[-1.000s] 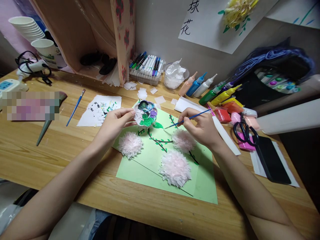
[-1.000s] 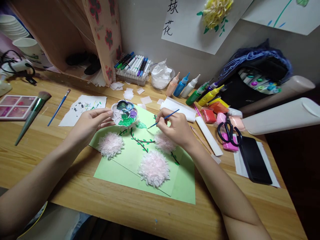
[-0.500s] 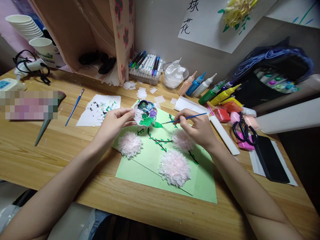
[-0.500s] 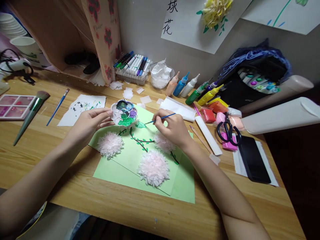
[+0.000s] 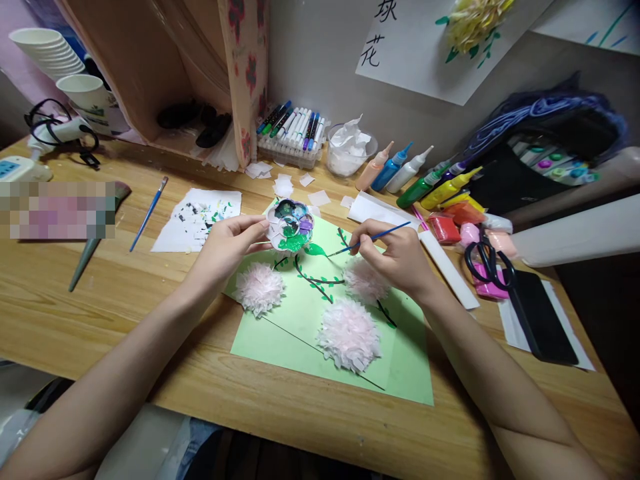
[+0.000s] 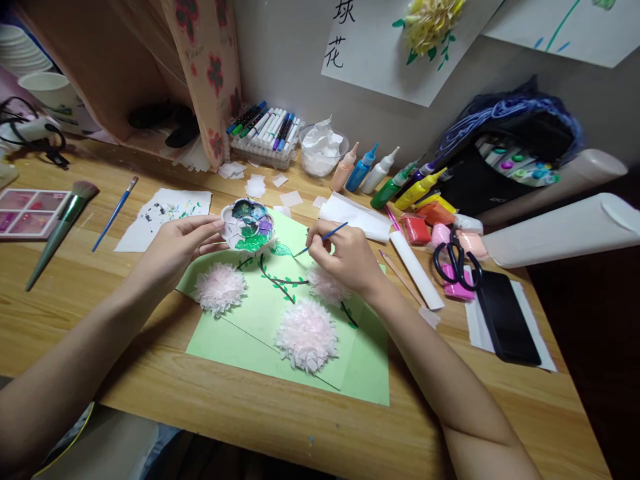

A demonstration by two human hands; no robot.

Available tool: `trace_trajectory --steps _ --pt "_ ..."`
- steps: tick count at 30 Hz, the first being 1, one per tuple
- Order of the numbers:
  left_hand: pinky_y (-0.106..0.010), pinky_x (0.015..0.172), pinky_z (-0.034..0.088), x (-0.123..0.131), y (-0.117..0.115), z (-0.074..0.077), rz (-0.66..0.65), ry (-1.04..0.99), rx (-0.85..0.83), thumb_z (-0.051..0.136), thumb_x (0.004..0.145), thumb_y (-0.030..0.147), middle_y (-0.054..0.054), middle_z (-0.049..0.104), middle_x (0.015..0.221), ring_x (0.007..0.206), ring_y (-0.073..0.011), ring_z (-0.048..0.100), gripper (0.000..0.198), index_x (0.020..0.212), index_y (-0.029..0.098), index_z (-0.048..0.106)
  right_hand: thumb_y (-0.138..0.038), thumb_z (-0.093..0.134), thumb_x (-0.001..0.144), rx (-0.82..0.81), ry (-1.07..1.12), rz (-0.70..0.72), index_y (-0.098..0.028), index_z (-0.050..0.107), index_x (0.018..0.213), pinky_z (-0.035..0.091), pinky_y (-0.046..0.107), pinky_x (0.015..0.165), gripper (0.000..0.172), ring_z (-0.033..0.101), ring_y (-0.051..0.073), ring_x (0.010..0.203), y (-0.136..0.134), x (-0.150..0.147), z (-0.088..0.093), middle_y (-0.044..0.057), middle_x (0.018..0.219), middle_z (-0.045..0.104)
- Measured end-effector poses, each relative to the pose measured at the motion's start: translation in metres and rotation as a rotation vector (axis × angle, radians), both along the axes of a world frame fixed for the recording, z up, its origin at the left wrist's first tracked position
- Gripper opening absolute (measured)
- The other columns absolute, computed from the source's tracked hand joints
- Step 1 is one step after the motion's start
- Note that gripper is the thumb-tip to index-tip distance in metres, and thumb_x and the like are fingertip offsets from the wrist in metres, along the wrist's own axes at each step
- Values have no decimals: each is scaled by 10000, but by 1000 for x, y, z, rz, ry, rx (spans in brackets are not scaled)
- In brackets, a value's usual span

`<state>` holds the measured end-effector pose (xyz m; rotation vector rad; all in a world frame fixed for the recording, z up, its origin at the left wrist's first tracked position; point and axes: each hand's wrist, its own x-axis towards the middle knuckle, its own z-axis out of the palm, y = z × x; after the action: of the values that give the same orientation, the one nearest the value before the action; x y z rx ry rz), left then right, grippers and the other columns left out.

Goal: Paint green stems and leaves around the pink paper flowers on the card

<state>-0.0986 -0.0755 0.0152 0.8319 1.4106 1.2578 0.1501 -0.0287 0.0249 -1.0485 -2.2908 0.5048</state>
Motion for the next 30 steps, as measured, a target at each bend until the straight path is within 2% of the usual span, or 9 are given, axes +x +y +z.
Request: trace_trajectory --steps 6,30 --pt "-275 746 579 0 0 1 7 -5 -1 757 669 292 -24 712 759 729 -140 658 125 725 182 738 -172 444 830 6 60 -8 -176 611 714 436 253 596 203 604 138 590 0 0 0 10 660 660" --pt "-261 746 571 0 1 0 -4 1 2 750 680 291 -20 712 773 719 -127 650 115 730 188 741 -154 452 820 -6 30 -3 -171 616 717 436 242 601 195 603 130 584 1 0 0 6 653 664"
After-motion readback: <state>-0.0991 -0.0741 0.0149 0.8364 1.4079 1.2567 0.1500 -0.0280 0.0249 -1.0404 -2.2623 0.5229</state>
